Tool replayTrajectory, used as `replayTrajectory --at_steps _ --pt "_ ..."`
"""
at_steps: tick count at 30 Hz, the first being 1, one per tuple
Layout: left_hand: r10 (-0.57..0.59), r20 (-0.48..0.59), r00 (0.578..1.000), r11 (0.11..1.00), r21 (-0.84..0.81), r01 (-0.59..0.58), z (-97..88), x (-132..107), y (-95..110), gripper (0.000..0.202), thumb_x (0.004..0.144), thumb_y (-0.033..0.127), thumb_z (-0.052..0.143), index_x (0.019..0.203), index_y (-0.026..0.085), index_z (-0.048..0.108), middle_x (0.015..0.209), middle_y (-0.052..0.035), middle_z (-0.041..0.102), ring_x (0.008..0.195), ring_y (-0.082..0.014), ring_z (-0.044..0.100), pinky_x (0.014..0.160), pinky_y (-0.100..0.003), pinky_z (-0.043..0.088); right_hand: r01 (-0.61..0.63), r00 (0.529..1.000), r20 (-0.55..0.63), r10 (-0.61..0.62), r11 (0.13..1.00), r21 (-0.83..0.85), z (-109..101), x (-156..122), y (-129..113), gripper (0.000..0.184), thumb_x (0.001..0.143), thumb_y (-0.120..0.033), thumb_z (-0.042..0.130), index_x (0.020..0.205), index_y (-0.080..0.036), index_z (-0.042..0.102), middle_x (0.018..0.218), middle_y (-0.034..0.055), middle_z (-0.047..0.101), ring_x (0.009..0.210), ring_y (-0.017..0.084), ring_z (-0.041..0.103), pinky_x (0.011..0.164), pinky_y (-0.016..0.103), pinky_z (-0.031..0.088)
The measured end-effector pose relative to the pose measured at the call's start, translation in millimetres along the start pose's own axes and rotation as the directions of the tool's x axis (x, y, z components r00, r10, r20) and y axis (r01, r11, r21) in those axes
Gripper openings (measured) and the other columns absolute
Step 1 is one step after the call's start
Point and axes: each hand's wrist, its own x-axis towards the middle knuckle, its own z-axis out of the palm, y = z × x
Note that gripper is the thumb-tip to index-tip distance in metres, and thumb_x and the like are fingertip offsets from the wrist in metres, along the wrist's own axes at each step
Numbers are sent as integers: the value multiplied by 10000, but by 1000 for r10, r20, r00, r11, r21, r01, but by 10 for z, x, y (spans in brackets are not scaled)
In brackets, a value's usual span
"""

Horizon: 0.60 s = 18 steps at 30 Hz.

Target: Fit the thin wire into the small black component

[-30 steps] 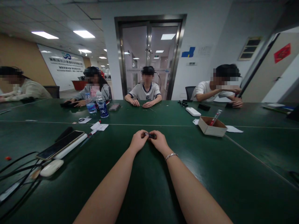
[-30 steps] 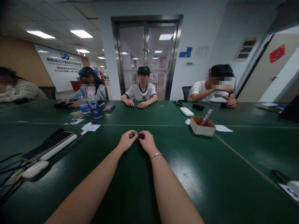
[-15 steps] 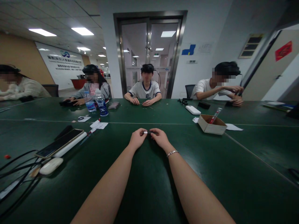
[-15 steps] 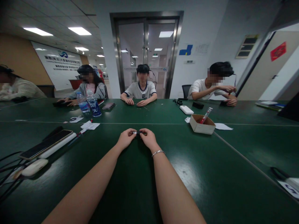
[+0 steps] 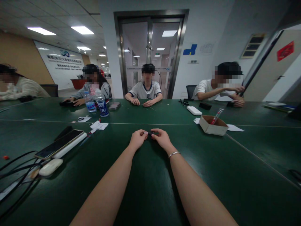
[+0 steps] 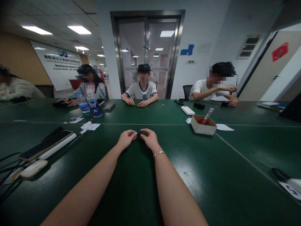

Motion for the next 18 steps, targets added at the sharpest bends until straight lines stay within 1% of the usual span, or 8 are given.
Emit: replayTrajectory --at_steps 6,9,12,18 --pt "-1 19 1000 998 70 0 -19 10 -25 229 836 342 552 838 143 665 703 -39 665 634 -143 597 622 -252 455 -3 1000 -2 3 1000 -20 -16 -10 -6 326 720 -60 634 1027 -162 674 906 44 687 599 107 599 538 212 483" --pt "-18 19 1000 996 90 16 -27 10 -25 294 843 410 531 818 148 662 710 -42 667 625 -143 593 605 -249 445 -12 1000 6 12 1000 -11 -19 -21 -18 326 725 -63 634 1034 -158 674 841 41 686 606 117 605 547 219 486" --pt "-34 11 999 996 88 33 -27 11 -17 329 847 437 516 802 143 658 692 -46 662 616 -143 594 593 -246 440 -10 1000 2 10 1000 -10 -20 -29 -29 327 727 -73 640 1040 -158 675 786 33 679 606 126 607 557 230 492" --pt "-74 7 997 996 54 74 -27 17 0 387 849 481 503 754 132 642 651 -44 640 581 -131 572 577 -235 441 -13 1000 11 13 1000 8 -28 -43 -49 334 721 -90 654 1047 -161 673 777 30 678 615 131 612 584 245 506"
